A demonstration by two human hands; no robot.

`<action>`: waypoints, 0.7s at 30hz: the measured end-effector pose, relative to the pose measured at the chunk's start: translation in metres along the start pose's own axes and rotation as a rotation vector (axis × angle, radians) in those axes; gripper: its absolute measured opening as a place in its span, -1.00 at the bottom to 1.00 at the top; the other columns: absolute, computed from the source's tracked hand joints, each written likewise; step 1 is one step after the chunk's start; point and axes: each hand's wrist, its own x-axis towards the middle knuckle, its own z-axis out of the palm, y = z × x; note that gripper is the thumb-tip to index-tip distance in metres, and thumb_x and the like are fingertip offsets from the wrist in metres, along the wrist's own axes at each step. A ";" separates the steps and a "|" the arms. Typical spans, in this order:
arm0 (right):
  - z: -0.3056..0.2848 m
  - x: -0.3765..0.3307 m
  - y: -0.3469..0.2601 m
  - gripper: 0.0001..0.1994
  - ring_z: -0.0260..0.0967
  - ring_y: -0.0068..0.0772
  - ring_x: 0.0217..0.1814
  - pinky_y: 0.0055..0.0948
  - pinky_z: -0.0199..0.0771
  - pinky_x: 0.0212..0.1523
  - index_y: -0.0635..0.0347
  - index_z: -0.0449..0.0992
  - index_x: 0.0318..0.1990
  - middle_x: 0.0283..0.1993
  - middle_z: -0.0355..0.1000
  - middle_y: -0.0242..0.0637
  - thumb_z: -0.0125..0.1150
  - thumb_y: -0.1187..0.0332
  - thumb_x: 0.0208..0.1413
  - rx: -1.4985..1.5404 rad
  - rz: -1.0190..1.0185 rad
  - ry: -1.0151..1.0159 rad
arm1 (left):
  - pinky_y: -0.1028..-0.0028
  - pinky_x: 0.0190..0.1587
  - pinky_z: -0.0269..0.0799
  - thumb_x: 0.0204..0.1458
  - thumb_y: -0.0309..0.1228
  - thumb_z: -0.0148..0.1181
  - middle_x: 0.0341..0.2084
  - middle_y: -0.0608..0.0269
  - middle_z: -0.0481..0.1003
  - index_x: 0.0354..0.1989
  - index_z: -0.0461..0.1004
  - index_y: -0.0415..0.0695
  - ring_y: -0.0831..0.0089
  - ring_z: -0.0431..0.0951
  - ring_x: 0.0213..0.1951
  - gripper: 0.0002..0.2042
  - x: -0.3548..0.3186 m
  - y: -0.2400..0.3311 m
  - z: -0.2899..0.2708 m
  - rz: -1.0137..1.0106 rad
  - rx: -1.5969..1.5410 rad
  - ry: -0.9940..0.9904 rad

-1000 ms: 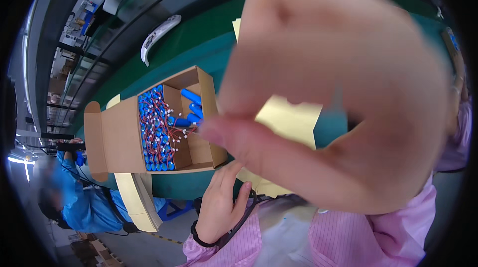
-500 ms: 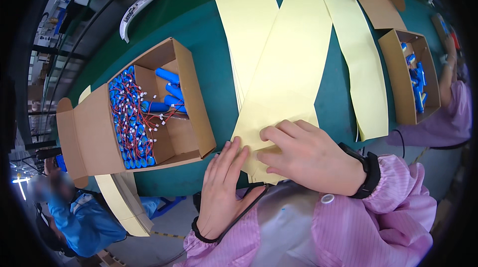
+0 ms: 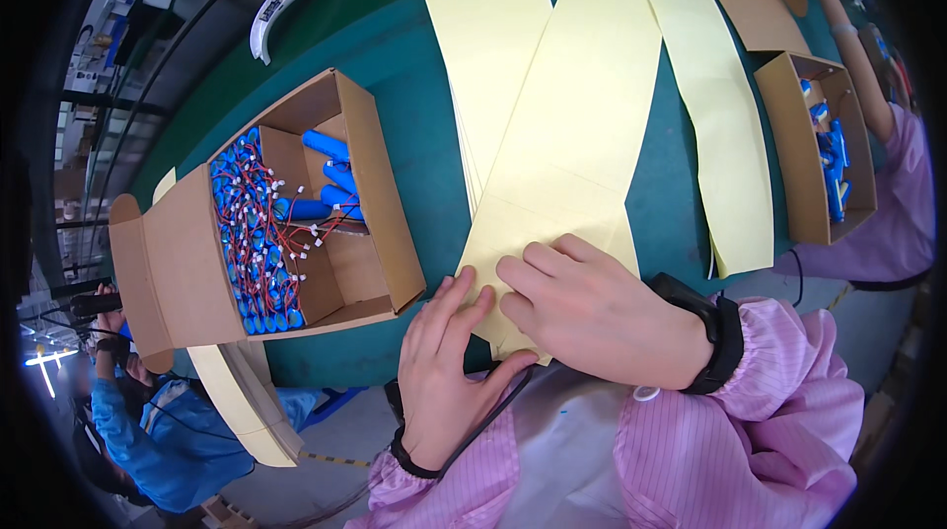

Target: Manually tape insulation onto cylindrical lithium battery cells and sort them into a box on an assembly line.

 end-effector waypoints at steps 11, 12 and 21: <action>-0.057 -0.004 0.024 -0.84 0.27 -0.24 -0.18 -0.33 0.27 -0.11 0.16 0.43 -0.34 -0.29 0.24 -0.29 0.26 0.42 -0.11 0.387 -0.071 -0.059 | 0.17 0.22 0.24 -0.20 -0.17 0.46 0.23 0.11 0.31 0.10 0.42 -0.17 0.11 0.33 0.23 -0.35 0.006 0.008 -0.006 -0.017 0.056 -0.039; -0.067 -0.005 0.026 -0.84 0.27 -0.24 -0.18 -0.33 0.27 -0.11 0.16 0.43 -0.34 -0.29 0.24 -0.29 0.26 0.42 -0.11 0.386 -0.091 -0.050 | 0.16 0.24 0.21 -0.14 -0.15 0.41 0.24 0.12 0.29 0.13 0.40 -0.17 0.13 0.29 0.25 -0.36 0.006 0.009 -0.008 -0.025 0.066 -0.057; -0.077 -0.005 0.031 -0.88 0.30 -0.14 -0.22 -0.32 0.33 -0.25 0.16 0.36 -0.32 -0.29 0.21 -0.24 0.17 0.55 0.02 0.480 0.081 -0.065 | 0.17 0.13 0.29 -0.08 -0.25 0.37 0.10 -0.03 0.36 0.10 0.38 -0.25 0.02 0.36 0.12 -0.43 0.001 0.017 -0.028 -0.051 -0.014 -0.103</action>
